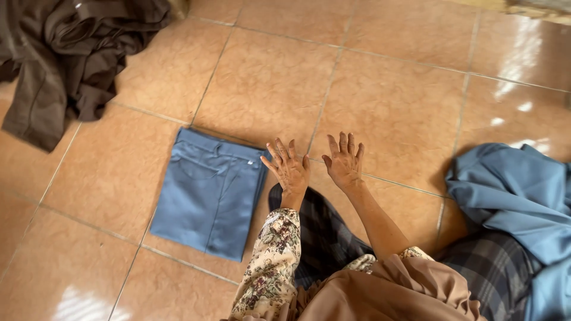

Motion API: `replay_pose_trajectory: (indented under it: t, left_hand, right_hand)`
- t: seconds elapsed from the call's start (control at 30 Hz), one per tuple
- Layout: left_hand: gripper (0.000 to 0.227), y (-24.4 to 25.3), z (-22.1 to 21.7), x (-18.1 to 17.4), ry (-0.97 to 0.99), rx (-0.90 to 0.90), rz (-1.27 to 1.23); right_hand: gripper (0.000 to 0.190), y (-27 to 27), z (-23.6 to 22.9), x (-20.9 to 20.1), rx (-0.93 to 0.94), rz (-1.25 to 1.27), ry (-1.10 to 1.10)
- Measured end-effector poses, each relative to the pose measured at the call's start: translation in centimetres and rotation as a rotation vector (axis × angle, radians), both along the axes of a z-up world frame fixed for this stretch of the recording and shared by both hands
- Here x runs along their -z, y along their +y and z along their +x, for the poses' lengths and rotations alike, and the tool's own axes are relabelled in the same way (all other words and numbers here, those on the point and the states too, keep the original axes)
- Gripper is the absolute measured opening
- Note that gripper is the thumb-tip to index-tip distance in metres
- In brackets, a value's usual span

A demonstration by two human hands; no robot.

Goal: Folding blue pants into neat rectangles and stacking them on the floor.

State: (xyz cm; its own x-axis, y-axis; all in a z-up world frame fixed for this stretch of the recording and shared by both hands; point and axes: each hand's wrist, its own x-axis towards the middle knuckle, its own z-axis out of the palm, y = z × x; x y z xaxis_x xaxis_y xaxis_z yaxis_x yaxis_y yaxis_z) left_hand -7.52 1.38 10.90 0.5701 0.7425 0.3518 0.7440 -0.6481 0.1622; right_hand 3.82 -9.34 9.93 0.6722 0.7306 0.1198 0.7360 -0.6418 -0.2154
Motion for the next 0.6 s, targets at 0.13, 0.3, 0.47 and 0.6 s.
replay_pose_trajectory:
  t: [0.13, 0.3, 0.47, 0.6]
  left_hand:
    - [0.069, -4.7, 4.8, 0.4, 0.052, 0.117, -0.09]
    - [0.067, -12.9, 10.8, 2.0, 0.112, 0.316, -0.237]
    - [0.066, -20.7, 14.7, 1.6, 0.147, 0.431, -0.374]
    - [0.066, -25.7, 16.9, 1.4, 0.206, 0.548, -0.313]
  right_hand:
    - [0.068, -6.1, 2.8, -0.8, 0.147, -0.052, 0.028]
    - [0.066, -15.2, 6.0, -1.1, 0.353, -0.123, 0.053]
    - [0.066, -23.2, 8.2, -1.2, 0.509, -0.172, 0.093]
    - [0.068, -29.2, 9.8, -1.6, 0.617, -0.139, 0.07]
